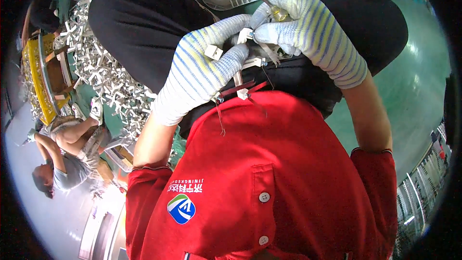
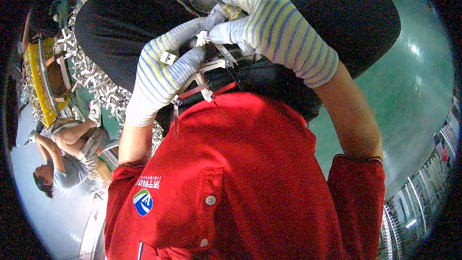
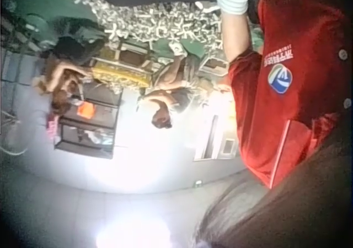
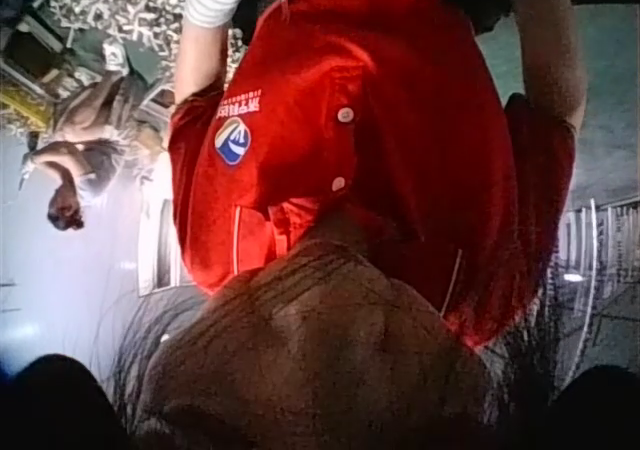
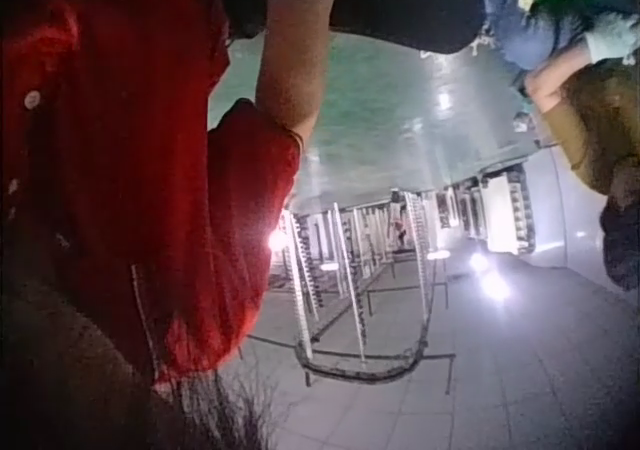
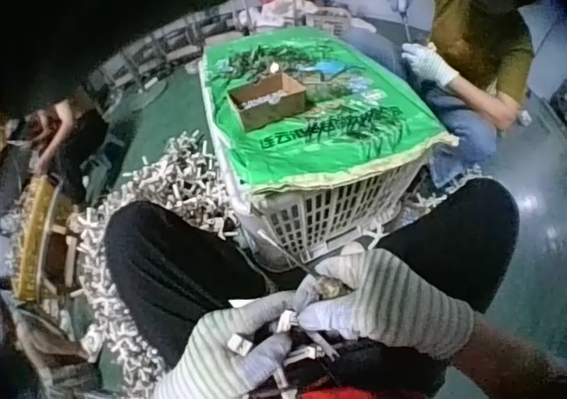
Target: The person assembles plastic fixtures by attaching metal components and wires to plastic frames using a screwdriver, then sets each assembled fixture aside to start another.
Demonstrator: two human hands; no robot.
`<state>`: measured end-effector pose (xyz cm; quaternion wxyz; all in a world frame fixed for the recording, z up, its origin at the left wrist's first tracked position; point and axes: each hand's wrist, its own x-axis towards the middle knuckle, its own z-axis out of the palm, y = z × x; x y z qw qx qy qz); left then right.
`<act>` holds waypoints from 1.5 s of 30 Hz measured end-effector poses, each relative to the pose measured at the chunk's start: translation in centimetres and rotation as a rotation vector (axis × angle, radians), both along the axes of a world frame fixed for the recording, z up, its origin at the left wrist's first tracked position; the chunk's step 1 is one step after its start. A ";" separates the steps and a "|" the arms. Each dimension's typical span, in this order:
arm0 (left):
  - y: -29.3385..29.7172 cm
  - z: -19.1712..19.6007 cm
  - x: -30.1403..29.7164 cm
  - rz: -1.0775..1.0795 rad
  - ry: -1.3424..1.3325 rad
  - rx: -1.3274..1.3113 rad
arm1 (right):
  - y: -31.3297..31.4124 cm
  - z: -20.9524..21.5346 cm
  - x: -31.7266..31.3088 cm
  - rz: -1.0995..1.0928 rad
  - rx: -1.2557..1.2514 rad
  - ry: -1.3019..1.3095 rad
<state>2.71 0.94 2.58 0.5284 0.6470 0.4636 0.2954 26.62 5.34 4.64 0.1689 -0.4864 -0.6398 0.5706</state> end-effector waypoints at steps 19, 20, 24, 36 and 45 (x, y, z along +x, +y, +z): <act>-0.8 -0.8 -0.9 0.066 -0.124 -0.208 | -1.0 -1.9 -1.5 -0.089 -0.053 0.007; -0.8 -0.9 -1.0 0.065 -0.170 -0.252 | -0.8 -1.5 -1.5 -0.086 -0.084 0.025; -1.0 -1.2 -1.1 0.104 -0.243 -0.332 | -0.5 -1.8 -1.7 -0.037 -0.096 -0.045; -1.1 -1.1 -2.0 0.147 -0.199 -0.290 | 0.7 0.0 2.0 0.014 -0.062 0.149; -0.8 -1.2 -2.5 0.197 -0.357 -0.376 | -2.8 5.3 2.7 0.100 0.367 -0.253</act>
